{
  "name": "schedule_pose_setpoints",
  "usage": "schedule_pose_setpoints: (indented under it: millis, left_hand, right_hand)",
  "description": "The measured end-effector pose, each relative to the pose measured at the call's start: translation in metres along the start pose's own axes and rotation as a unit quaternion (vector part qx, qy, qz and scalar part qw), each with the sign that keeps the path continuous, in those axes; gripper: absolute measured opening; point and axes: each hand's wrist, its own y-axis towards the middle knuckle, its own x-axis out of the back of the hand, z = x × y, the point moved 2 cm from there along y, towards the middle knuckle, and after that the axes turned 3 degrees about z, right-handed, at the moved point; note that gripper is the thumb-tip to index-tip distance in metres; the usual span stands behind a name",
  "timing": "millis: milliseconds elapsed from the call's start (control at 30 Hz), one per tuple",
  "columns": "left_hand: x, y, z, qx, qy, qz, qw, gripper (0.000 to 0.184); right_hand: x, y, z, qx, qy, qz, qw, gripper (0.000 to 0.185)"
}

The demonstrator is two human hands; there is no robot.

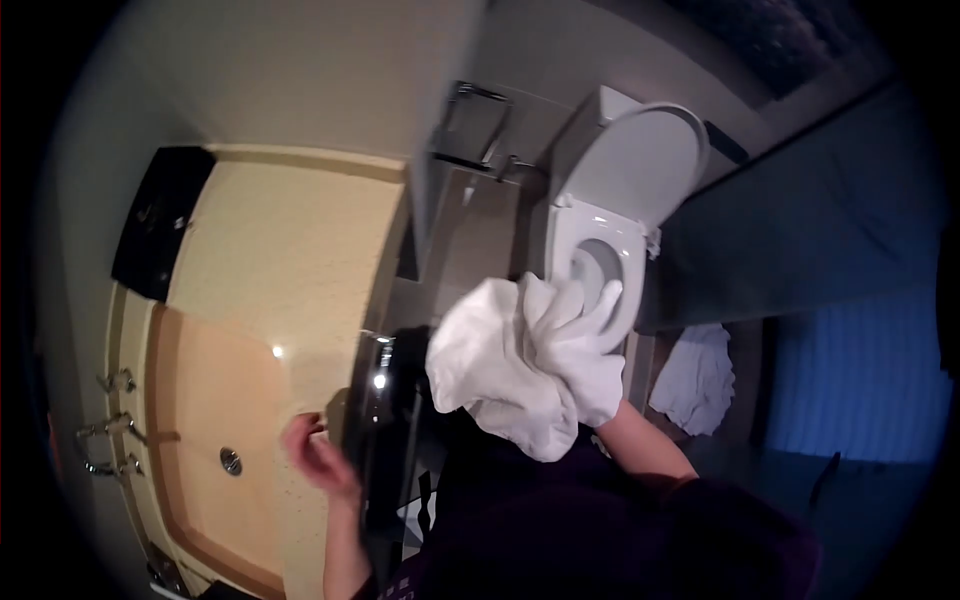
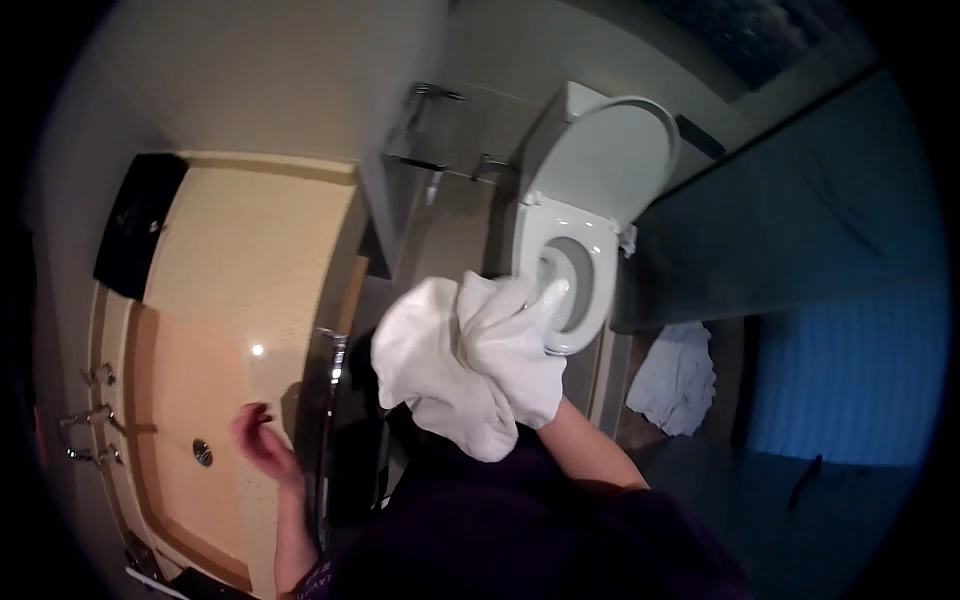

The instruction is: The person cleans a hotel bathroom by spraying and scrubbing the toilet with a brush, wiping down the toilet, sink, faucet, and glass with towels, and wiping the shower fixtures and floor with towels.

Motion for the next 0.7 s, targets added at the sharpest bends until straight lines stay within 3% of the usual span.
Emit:
schedule_pose_setpoints:
  millis: [67,133,233,267,333,400,433,467,533,600,633,667,700]
  left_hand:
    - [-0.051,-0.034,0.003,0.107,-0.081,0.132,0.982,0.025]
    - [-0.099,-0.061,0.001,0.248,-0.088,0.264,0.928,0.024]
    - [-0.133,-0.124,0.017,0.262,-0.054,0.415,0.87,0.023]
    - [-0.139,-0.155,0.029,0.312,-0.03,0.455,0.834,0.021]
    - [-0.142,-0.225,0.053,0.338,0.052,0.487,0.804,0.022]
    - [-0.14,-0.276,0.063,0.37,0.132,0.552,0.735,0.025]
    - [-0.138,-0.302,0.07,0.394,0.106,0.557,0.723,0.029]
    - [-0.138,-0.316,0.066,0.42,0.117,0.548,0.714,0.037]
    - [-0.144,-0.345,0.059,0.428,0.188,0.541,0.7,0.045]
    - [-0.158,-0.371,0.058,0.532,0.163,0.533,0.638,0.053]
    - [-0.168,-0.377,0.051,0.649,0.119,0.474,0.583,0.058]
    - [-0.174,-0.411,0.063,0.698,0.048,0.418,0.58,0.062]
    - [-0.197,-0.408,0.049,0.694,0.061,0.428,0.575,0.064]
  right_hand:
    - [0.036,-0.034,0.001,0.019,0.022,-0.027,0.999,0.032]
    - [0.067,-0.06,0.003,0.033,0.046,-0.052,0.997,0.032]
    - [0.127,-0.101,0.013,0.048,0.075,-0.104,0.991,0.032]
    - [0.152,-0.114,0.018,0.051,0.086,-0.124,0.987,0.032]
    - [0.206,-0.139,0.033,0.057,0.102,-0.176,0.977,0.032]
    - [0.279,-0.158,0.045,0.057,0.121,-0.244,0.961,0.031]
    - [0.338,-0.165,0.045,0.062,0.155,-0.314,0.935,0.029]
    - [0.281,-0.168,0.068,0.064,0.13,-0.43,0.891,0.028]
    - [0.43,-0.178,0.059,0.049,0.046,-0.393,0.917,0.028]
    - [0.41,-0.166,0.087,0.018,0.076,-0.447,0.891,0.02]
    - [0.444,-0.158,0.084,0.032,0.086,-0.449,0.889,0.018]
    - [0.47,-0.146,0.094,0.04,0.091,-0.446,0.889,0.02]
    - [0.468,-0.133,0.113,0.042,0.083,-0.443,0.892,0.022]
